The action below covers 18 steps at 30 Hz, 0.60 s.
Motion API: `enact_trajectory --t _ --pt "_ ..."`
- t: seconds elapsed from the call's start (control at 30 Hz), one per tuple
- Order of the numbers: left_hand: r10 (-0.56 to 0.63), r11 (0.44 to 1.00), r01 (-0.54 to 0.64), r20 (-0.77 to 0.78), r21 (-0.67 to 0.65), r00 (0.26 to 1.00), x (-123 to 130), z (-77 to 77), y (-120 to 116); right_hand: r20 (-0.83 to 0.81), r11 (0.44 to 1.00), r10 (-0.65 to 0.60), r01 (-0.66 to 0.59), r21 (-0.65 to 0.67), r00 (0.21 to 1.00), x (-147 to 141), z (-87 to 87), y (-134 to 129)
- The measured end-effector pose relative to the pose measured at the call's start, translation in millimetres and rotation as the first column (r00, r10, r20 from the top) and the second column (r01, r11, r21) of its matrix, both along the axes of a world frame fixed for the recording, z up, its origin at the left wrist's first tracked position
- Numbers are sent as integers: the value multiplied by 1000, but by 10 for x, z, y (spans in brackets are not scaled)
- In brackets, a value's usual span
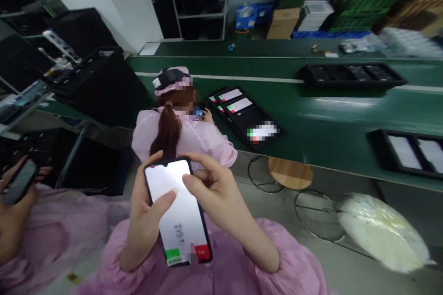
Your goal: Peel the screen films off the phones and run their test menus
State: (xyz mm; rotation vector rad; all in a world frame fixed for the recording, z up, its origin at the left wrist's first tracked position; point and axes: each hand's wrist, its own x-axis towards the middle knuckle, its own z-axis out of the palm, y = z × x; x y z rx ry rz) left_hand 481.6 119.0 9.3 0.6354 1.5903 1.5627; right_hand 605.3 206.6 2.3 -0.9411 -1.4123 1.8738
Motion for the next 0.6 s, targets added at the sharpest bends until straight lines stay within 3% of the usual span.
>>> enact_trajectory --t 0.13,0.23,0.4,0.6 --pt "21 993 -9 -99 117 995 -251 70 -13 -64 997 71 -70 18 995 -248 160 71" --pt "28 991 -14 -99 135 995 -429 157 -44 -105 997 81 -79 21 991 -438 228 52" --pt "37 985 -25 -67 170 997 -669 268 -190 -110 996 80 -76 42 991 -730 256 -56" --pt "74 978 -53 -101 202 992 -954 273 -410 -134 995 92 -86 47 987 -1050 270 -235"
